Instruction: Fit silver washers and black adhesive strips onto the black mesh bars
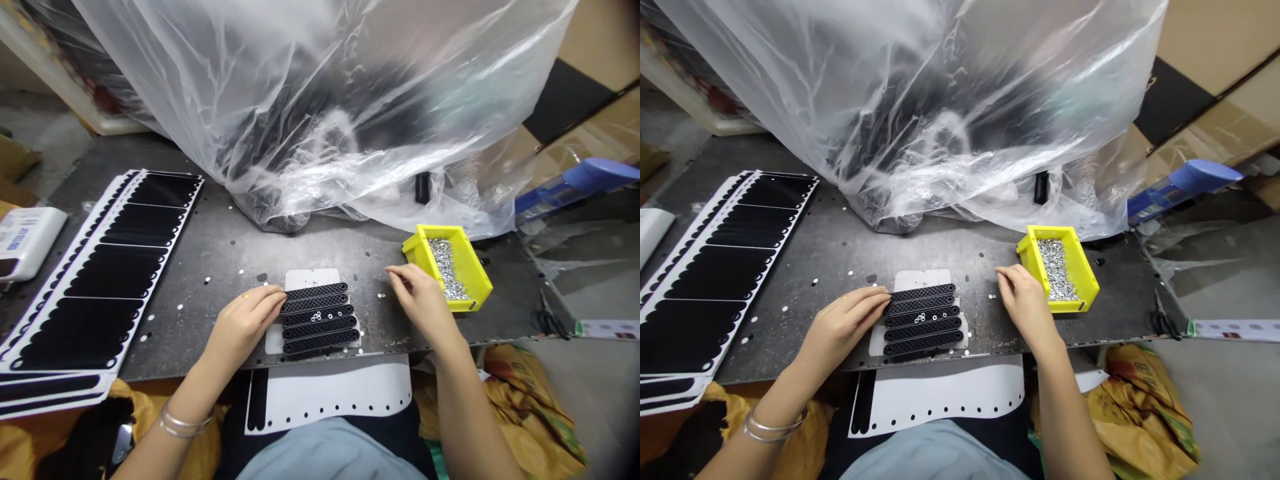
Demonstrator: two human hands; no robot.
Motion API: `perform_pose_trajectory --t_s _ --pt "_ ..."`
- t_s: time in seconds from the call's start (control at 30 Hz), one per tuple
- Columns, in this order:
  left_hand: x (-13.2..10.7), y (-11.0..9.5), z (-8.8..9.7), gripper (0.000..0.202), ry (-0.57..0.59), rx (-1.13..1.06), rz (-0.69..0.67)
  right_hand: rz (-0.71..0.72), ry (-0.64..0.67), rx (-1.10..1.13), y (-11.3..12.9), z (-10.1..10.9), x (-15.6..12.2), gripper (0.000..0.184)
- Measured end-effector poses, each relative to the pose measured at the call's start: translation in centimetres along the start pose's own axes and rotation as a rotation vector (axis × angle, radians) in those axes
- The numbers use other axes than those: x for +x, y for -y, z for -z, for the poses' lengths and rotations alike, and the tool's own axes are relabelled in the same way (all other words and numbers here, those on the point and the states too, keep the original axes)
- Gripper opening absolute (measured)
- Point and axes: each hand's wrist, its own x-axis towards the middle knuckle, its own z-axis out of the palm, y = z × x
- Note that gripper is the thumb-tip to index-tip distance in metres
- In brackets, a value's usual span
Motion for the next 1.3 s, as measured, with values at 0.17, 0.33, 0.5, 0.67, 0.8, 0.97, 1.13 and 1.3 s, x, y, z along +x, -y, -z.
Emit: perform_pose_trajectory --t_s 0.17,0.33,0.5,0.67,0.8,0.97,1.13,1.3 --pt "-0.9 0.4 -0.1 0.022 -0.009 0.072 -0.038 0.031 0.101 -0.027 -0.7 -0.4 -3.5 0.024" --pt "-1.3 0.0 -0.1 0.037 -0.001 0.122 -0.105 0.053 0.086 -0.050 -0.4 -1.9 -3.8 0.023" --pt "-1.2 -0.4 -0.3 0.040 -0.003 0.180 -0.151 0.141 0.068 0.035 1.8 -1.8 -2.1 0.017" --pt "-0.9 0.0 -0.2 0.032 -0.049 0.173 -0.198 0.473 -0.060 0.131 5.2 -2.9 -0.6 0.018" --pt "-0.7 0.1 -0.2 0.028 -0.087 0.141 -0.216 0.758 -0.075 -0.120 4.9 -3.2 -1.1 0.025" --pt "-0.4 0.5 -0.2 0.023 -0.061 0.085 -0.232 0.947 0.111 -0.317 2.6 -1.1 -0.9 0.040" --pt "0.1 1.5 0.1 0.020 -0.046 0.018 -0.262 1.095 0.180 -0.344 1.3 -0.1 1.2 0.038" --pt "0.6 0.1 0.5 0.017 -0.023 0.018 -0.221 0.899 0.128 -0.156 3.6 -0.5 0.6 0.021"
